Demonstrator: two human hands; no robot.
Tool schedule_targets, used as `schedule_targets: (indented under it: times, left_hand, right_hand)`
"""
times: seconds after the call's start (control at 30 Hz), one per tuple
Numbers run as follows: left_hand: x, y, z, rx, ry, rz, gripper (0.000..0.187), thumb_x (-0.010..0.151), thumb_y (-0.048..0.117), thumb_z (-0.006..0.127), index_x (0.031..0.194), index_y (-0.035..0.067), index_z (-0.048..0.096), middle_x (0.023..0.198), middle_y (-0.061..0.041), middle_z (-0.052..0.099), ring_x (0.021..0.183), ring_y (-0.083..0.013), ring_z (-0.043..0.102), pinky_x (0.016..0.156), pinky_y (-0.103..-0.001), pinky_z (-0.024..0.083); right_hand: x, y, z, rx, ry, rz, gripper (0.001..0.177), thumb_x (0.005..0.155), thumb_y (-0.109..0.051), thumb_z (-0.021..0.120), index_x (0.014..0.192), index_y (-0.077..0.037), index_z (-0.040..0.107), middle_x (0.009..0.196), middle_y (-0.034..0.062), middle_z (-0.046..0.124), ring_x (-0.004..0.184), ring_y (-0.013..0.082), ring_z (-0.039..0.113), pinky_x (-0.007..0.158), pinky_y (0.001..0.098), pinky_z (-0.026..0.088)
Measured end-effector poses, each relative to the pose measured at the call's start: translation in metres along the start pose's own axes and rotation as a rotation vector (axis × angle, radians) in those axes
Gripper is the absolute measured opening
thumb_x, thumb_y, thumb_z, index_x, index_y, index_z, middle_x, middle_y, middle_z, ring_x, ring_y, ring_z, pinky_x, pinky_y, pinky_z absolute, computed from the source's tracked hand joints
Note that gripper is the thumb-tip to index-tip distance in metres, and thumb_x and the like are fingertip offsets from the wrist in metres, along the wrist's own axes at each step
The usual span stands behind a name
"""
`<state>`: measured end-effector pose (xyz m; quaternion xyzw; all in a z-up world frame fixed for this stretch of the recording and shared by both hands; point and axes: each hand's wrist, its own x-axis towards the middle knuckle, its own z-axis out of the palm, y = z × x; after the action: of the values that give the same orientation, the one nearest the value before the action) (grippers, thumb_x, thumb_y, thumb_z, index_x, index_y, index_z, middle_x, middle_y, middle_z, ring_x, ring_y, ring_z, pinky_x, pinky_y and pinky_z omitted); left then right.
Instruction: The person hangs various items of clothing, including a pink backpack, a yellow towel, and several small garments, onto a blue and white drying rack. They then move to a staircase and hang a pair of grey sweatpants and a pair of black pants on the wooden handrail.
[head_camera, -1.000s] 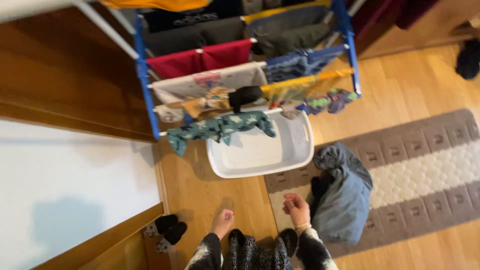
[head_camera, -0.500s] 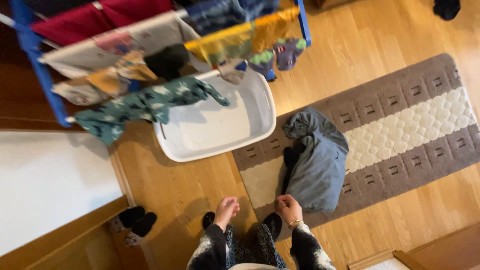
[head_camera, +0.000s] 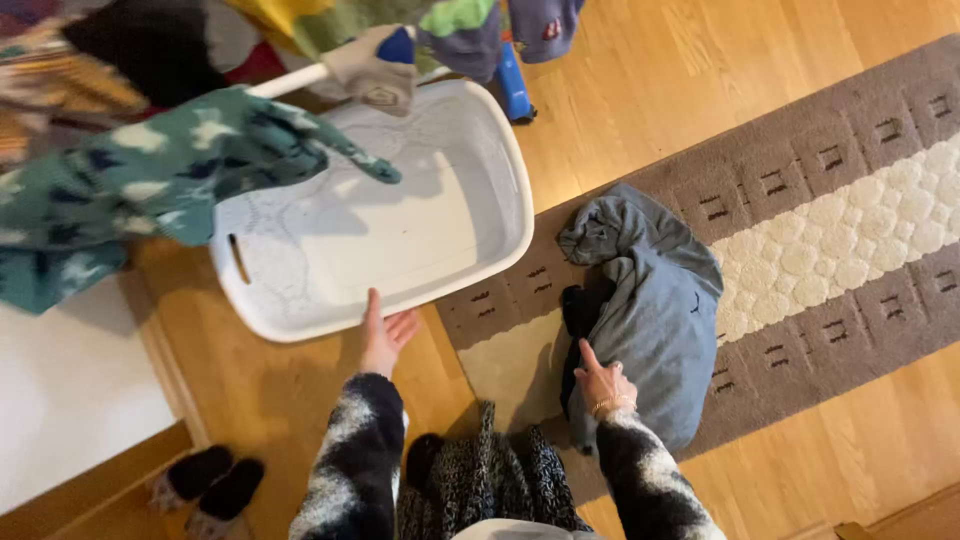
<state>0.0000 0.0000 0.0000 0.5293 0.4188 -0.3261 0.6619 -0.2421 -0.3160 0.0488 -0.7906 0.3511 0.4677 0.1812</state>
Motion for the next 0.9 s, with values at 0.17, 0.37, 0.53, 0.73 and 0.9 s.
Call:
schedule_targets:
  times: [0.17, 0.37, 0.53, 0.73, 0.9]
  left_hand:
    - [0.096, -0.030, -0.034, -0.305, 0.244, 0.000, 0.056, 0.085, 0.027, 0.075, 0.122, 0.005, 0.039, 0.105, -0.016, 0.053, 0.100, -0.0424, 0.071, 0.088, -0.056, 0.066]
    - [-0.059, -0.017, 0.014, -0.338, 0.259, -0.015, 0.056, 0.082, 0.026, 0.077, 0.123, 0.008, 0.044, 0.108, -0.019, 0.056, 0.099, -0.0420, 0.073, 0.089, -0.052, 0.065]
    - [-0.100, -0.046, 0.004, -0.360, 0.254, -0.089, 0.056, 0.088, 0.024, 0.076, 0.127, 0.005, 0.042, 0.118, -0.021, 0.056, 0.113, -0.0416, 0.066, 0.097, -0.051, 0.061]
    - [-0.146, -0.069, 0.022, -0.074, 0.044, -0.175, 0.062, 0.090, 0.032, 0.080, 0.137, 0.009, 0.048, 0.130, -0.019, 0.063, 0.122, -0.0346, 0.063, 0.102, -0.049, 0.056]
    - [-0.055, -0.205, -0.001, 0.374, -0.196, -0.166, 0.060, 0.083, 0.033, 0.091, 0.129, 0.007, 0.063, 0.122, -0.017, 0.072, 0.110, -0.0316, 0.072, 0.093, -0.048, 0.060]
  right_hand:
    - [0.060, 0.011, 0.017, 0.017, 0.123, 0.146, 0.049, 0.096, -0.071, 0.049, 0.139, -0.048, 0.045, 0.131, 0.0191, 0.058, 0.120, 0.0421, 0.068, 0.103, 0.0477, 0.054]
    - [0.075, 0.065, 0.033, 0.266, 0.210, 0.198, 0.035, 0.091, -0.051, 0.066, 0.111, -0.024, 0.058, 0.118, 0.0233, 0.069, 0.114, 0.0450, 0.071, 0.096, 0.0508, 0.058]
    - [0.043, 0.111, 0.028, 0.375, 0.333, 0.371, 0.029, 0.088, -0.047, 0.070, 0.105, -0.026, 0.059, 0.110, 0.0192, 0.073, 0.108, 0.0438, 0.073, 0.091, 0.0515, 0.059]
    - [0.033, 0.177, 0.029, 0.435, 0.540, 0.396, 0.031, 0.090, -0.038, 0.073, 0.110, -0.023, 0.053, 0.114, 0.0208, 0.066, 0.108, 0.0484, 0.070, 0.092, 0.0552, 0.057]
    - [0.036, 0.181, 0.027, 0.496, 0.578, 0.301, 0.036, 0.092, -0.034, 0.074, 0.115, -0.020, 0.049, 0.116, 0.0240, 0.064, 0.116, 0.0487, 0.065, 0.099, 0.0547, 0.053]
